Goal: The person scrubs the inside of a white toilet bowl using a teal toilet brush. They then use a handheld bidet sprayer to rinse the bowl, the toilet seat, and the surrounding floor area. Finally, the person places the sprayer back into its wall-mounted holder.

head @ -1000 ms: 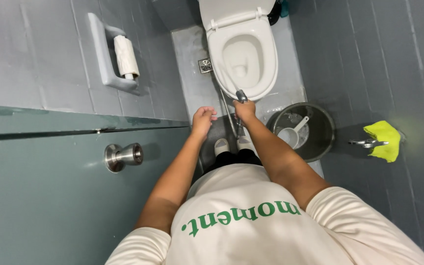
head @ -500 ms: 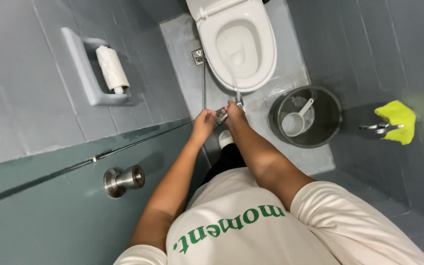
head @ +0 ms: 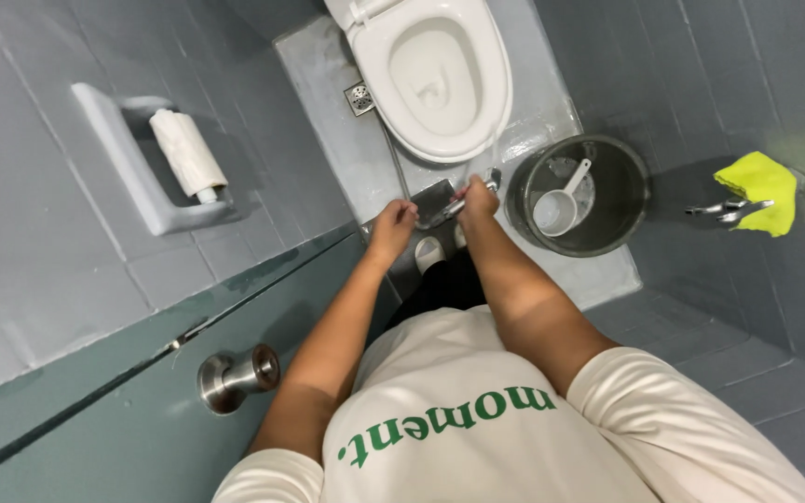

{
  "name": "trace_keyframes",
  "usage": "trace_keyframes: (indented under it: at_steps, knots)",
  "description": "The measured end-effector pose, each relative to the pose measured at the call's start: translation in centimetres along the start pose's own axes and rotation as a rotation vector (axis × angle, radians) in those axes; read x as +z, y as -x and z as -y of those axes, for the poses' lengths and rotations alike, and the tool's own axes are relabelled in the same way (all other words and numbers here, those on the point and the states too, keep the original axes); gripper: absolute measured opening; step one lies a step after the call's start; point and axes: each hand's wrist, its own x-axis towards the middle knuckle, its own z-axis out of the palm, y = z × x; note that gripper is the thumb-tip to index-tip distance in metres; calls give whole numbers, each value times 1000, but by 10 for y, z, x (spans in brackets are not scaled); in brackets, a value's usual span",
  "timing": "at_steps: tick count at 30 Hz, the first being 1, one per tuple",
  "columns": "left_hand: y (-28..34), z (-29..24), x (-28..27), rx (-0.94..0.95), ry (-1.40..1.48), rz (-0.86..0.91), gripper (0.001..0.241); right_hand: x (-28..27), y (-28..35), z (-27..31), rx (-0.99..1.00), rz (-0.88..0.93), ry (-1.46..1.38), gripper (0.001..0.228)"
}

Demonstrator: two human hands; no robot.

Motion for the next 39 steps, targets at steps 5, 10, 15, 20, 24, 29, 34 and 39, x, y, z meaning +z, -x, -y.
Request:
trace_keyframes:
  at_steps: [5, 10, 15, 20, 24, 29, 34, 39]
  knots:
    - [-17, -21, 14, -29, -67, 47, 16, 10, 0, 35, -105, 41, 111, 26]
    - [-53, -30, 30, -30, -58, 15, 16, 41, 12, 72, -204, 184, 349, 26]
    - [-91, -46, 28, -40, -82, -3, 16, 62, 13, 87, -199, 339, 545, 27]
    - [-112, -63, 23, -109, -27, -61, 15, 79, 10, 101, -128, 378, 593, 26]
    - [-126, -58, 24, -135, -3, -98, 13, 88, -16, 97, -24, 292, 645, 24]
    - [-133, -45, 25, -155, 5, -78, 16, 93, -20, 85, 95, 242, 653, 25]
    - [-159, -31, 13, -172, -70, -28, 17, 105, -7, 85, 2, 354, 629, 27]
    - [-205, -7, 13, -171, -12, 54, 20, 131, 17, 112, -24, 301, 516, 25]
